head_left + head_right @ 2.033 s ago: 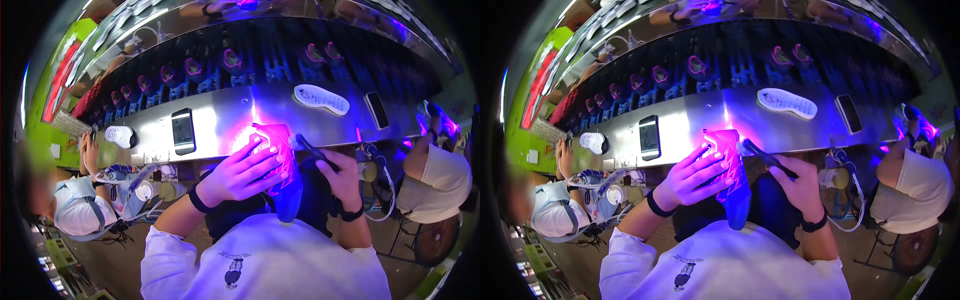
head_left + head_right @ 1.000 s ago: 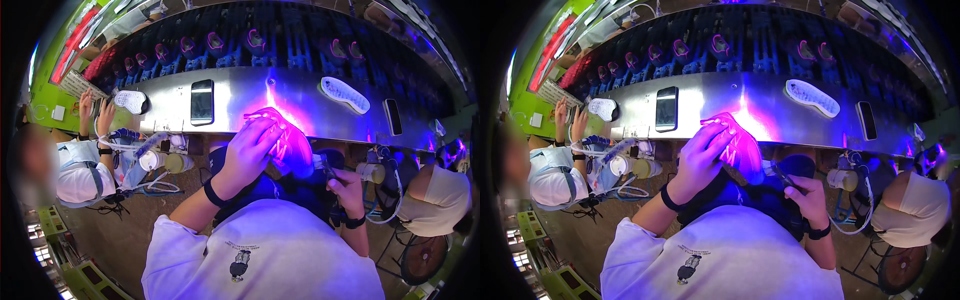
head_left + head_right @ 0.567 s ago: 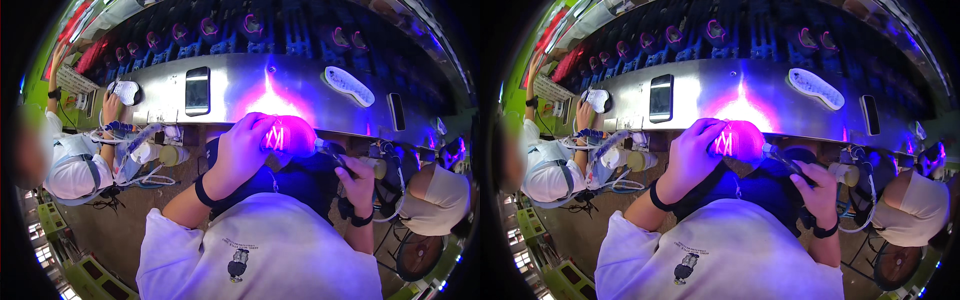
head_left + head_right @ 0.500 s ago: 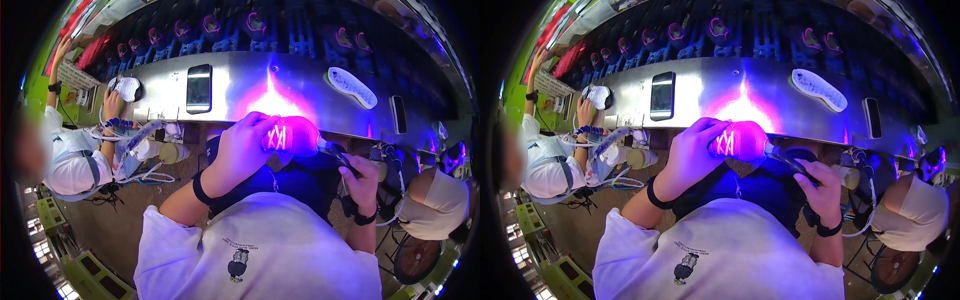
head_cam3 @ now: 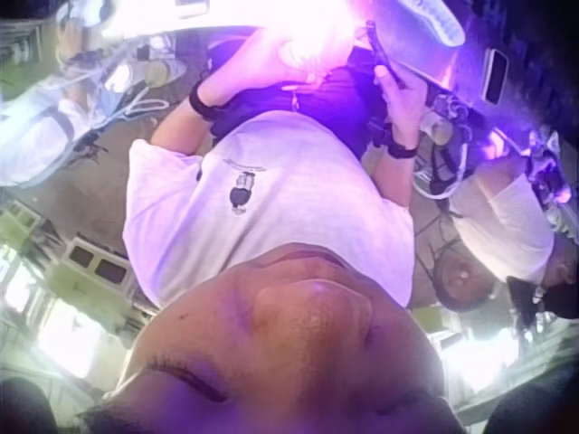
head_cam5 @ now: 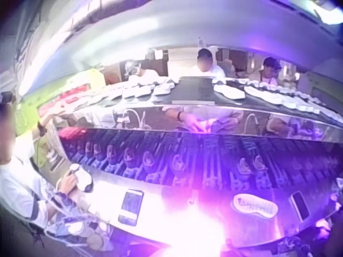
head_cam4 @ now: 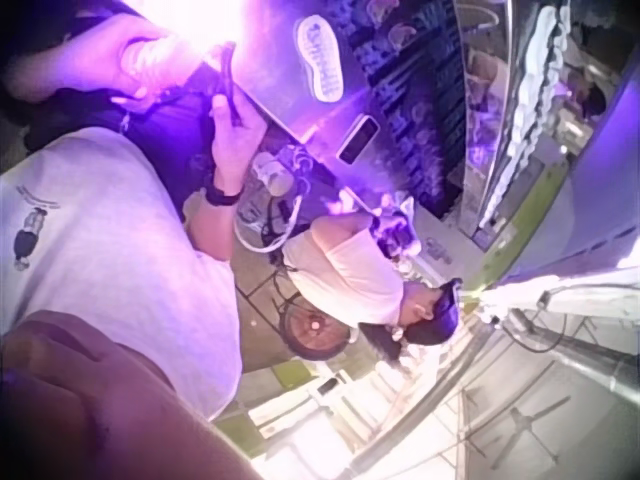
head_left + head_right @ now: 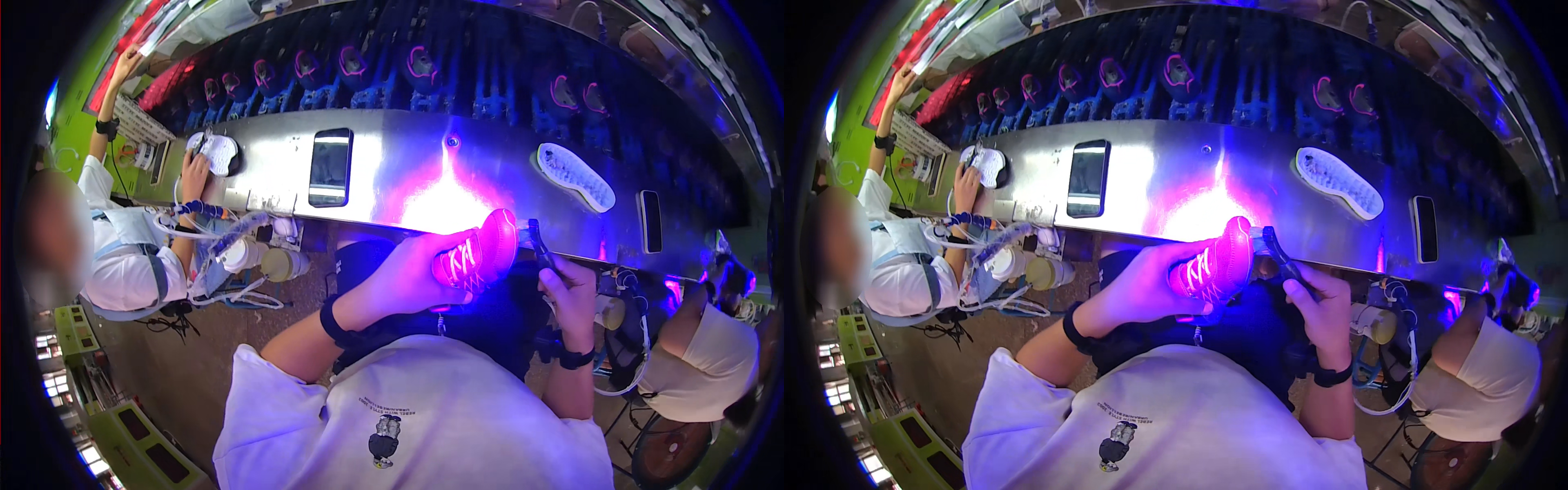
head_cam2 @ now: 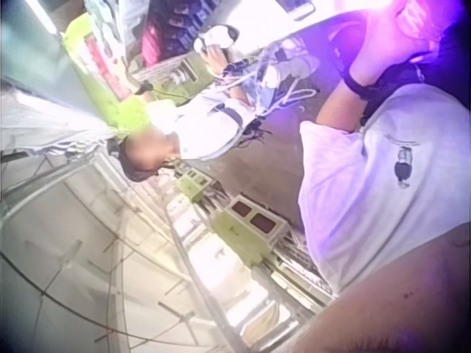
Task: Using a handheld UV lamp to cure glue on shoe uppers and soles in a factory setting.
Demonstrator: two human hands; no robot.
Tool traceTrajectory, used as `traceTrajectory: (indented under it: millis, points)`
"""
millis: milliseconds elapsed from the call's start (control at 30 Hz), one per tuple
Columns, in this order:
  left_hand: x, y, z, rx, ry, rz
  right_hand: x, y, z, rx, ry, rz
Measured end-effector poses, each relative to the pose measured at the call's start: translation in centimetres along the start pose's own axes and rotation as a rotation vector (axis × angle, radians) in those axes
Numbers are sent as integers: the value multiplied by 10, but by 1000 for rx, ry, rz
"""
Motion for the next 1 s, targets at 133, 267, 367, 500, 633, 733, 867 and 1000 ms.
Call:
traceTrajectory:
  millis: [133, 267, 367, 500, 633, 733, 867, 1000]
  points:
    - [7, -6, 1, 93, -17, -3, -7, 10, 23, 135, 74, 64]
    - [12, -10, 3, 306, -41, 37, -3, 12, 39, 228, 115, 117]
    - [15, -12, -3, 488, -43, 91, 3, 9, 38, 213, 109, 160]
    - [22, -17, -3, 900, 108, 120, 15, -6, 21, 97, -31, 129]
    - [25, -20, 0, 888, 162, 82, 29, -15, -12, 101, 47, 38]
    - [22, -24, 4, 871, 217, 63, 41, -12, -19, 126, 12, 25]
    - [15, -32, 3, 823, 222, 58, 33, -4, -2, 207, 30, -62]
    - [1, -33, 2, 745, 78, -37, 20, 0, 9, 244, 81, 0]
Point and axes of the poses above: each hand's wrist, its own x-axis away from the middle knuckle, its own y-axis out of the back of the hand, z = x × y, the point moved 2 cm from there along -x, towards the middle knuckle, and after that the axes turned 2 degrees about -x, right-handed, at the moved point
